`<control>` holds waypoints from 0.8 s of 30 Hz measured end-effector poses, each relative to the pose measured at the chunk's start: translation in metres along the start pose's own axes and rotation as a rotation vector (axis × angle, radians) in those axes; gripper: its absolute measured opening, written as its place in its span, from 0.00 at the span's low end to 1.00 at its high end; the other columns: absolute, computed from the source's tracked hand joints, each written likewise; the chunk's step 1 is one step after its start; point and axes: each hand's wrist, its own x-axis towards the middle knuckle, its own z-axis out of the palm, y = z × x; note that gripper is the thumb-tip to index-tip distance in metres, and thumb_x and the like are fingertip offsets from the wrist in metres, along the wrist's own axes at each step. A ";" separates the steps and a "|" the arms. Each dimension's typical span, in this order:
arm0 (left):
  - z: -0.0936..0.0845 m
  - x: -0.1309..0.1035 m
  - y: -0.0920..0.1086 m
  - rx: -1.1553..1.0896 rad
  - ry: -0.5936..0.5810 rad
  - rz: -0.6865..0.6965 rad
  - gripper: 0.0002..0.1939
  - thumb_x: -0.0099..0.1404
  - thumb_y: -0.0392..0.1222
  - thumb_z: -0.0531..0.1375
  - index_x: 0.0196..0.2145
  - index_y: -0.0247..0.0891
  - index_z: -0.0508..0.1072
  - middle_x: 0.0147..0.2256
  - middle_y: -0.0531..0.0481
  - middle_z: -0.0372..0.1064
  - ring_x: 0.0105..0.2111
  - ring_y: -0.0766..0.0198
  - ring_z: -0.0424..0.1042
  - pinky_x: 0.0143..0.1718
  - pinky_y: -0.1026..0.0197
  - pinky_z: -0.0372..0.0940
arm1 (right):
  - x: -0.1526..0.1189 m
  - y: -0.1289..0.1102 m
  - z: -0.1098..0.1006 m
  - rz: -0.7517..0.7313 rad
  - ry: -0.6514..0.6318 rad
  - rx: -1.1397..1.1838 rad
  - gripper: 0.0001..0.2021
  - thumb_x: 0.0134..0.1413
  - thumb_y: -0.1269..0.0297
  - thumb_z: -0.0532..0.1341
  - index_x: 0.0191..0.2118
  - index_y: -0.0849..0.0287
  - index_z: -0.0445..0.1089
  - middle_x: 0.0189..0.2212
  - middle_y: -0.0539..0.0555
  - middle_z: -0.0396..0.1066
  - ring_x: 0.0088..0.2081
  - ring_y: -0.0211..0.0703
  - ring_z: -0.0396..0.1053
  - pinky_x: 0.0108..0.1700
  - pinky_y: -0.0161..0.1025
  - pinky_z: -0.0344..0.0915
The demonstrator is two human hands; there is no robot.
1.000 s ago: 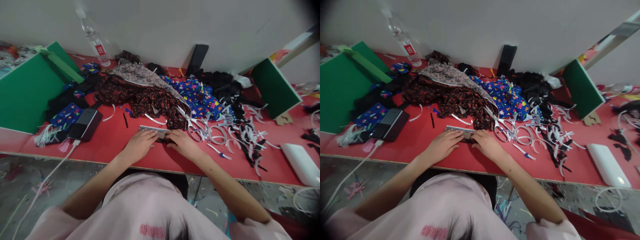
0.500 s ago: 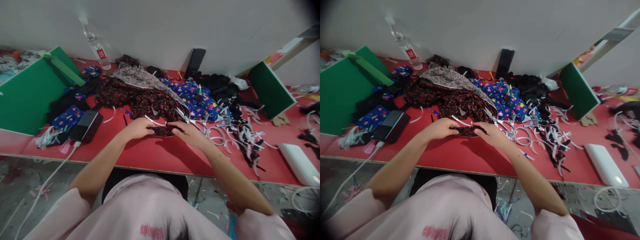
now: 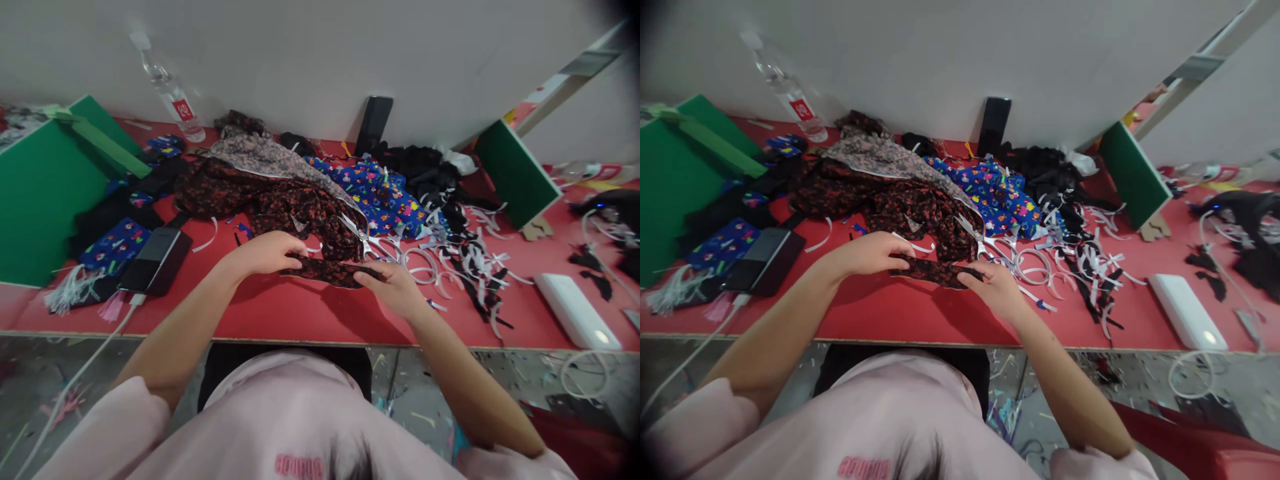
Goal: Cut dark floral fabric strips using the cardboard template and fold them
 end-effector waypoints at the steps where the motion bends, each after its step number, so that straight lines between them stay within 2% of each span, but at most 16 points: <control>1: 0.002 0.003 0.001 0.050 0.067 0.031 0.11 0.60 0.40 0.56 0.38 0.39 0.76 0.37 0.51 0.75 0.39 0.63 0.70 0.42 0.63 0.61 | -0.007 -0.005 -0.001 -0.067 0.086 -0.104 0.13 0.56 0.57 0.57 0.40 0.58 0.74 0.36 0.54 0.76 0.37 0.44 0.72 0.39 0.40 0.67; 4: 0.009 0.013 0.006 0.213 0.281 0.141 0.12 0.62 0.37 0.53 0.39 0.42 0.76 0.51 0.49 0.68 0.55 0.56 0.59 0.55 0.51 0.53 | -0.028 -0.018 0.003 -0.340 0.297 -0.477 0.09 0.56 0.62 0.58 0.40 0.55 0.73 0.38 0.53 0.76 0.42 0.45 0.70 0.48 0.43 0.62; 6: 0.017 0.018 0.007 0.314 0.371 0.175 0.14 0.62 0.34 0.52 0.38 0.42 0.76 0.57 0.49 0.61 0.60 0.54 0.50 0.57 0.46 0.49 | -0.040 -0.022 0.015 -0.490 0.343 -0.699 0.10 0.56 0.66 0.59 0.43 0.53 0.72 0.41 0.51 0.75 0.45 0.43 0.69 0.54 0.43 0.56; 8: 0.026 0.020 0.006 0.389 0.394 0.180 0.16 0.62 0.32 0.50 0.38 0.41 0.76 0.59 0.48 0.57 0.61 0.53 0.48 0.58 0.44 0.48 | -0.047 -0.022 0.033 -0.584 0.321 -0.820 0.13 0.56 0.70 0.57 0.47 0.53 0.69 0.44 0.50 0.74 0.48 0.42 0.68 0.57 0.43 0.50; 12: 0.044 0.016 -0.005 0.454 0.347 0.184 0.16 0.65 0.35 0.49 0.36 0.40 0.77 0.60 0.47 0.56 0.62 0.52 0.48 0.60 0.44 0.46 | -0.046 -0.018 0.069 -0.596 0.220 -0.881 0.13 0.59 0.71 0.54 0.48 0.56 0.69 0.44 0.52 0.73 0.48 0.43 0.66 0.56 0.44 0.48; 15: 0.052 0.007 -0.015 0.444 0.371 0.173 0.15 0.65 0.36 0.50 0.37 0.41 0.77 0.60 0.47 0.56 0.62 0.52 0.46 0.61 0.44 0.43 | -0.038 -0.019 0.084 -0.621 0.163 -0.897 0.12 0.59 0.71 0.52 0.45 0.58 0.70 0.43 0.54 0.73 0.47 0.44 0.66 0.54 0.44 0.51; 20: 0.049 -0.016 -0.014 0.481 0.377 0.083 0.20 0.63 0.30 0.50 0.48 0.44 0.72 0.61 0.48 0.53 0.64 0.52 0.43 0.61 0.40 0.42 | -0.032 -0.023 0.095 -0.597 0.111 -0.864 0.11 0.60 0.69 0.53 0.44 0.58 0.70 0.43 0.54 0.73 0.46 0.44 0.65 0.53 0.45 0.52; 22: 0.047 -0.026 -0.008 0.467 0.360 0.040 0.21 0.63 0.30 0.49 0.51 0.42 0.70 0.61 0.46 0.55 0.63 0.54 0.46 0.61 0.41 0.44 | -0.034 -0.026 0.096 -0.534 0.077 -0.826 0.11 0.59 0.64 0.55 0.45 0.57 0.69 0.44 0.55 0.72 0.47 0.45 0.65 0.54 0.46 0.51; 24: 0.048 -0.034 -0.001 0.428 0.298 0.054 0.21 0.63 0.31 0.49 0.51 0.39 0.70 0.58 0.44 0.59 0.61 0.56 0.52 0.61 0.43 0.45 | -0.038 -0.029 0.093 -0.475 0.033 -0.778 0.15 0.57 0.56 0.58 0.47 0.57 0.69 0.46 0.56 0.71 0.49 0.48 0.64 0.54 0.47 0.52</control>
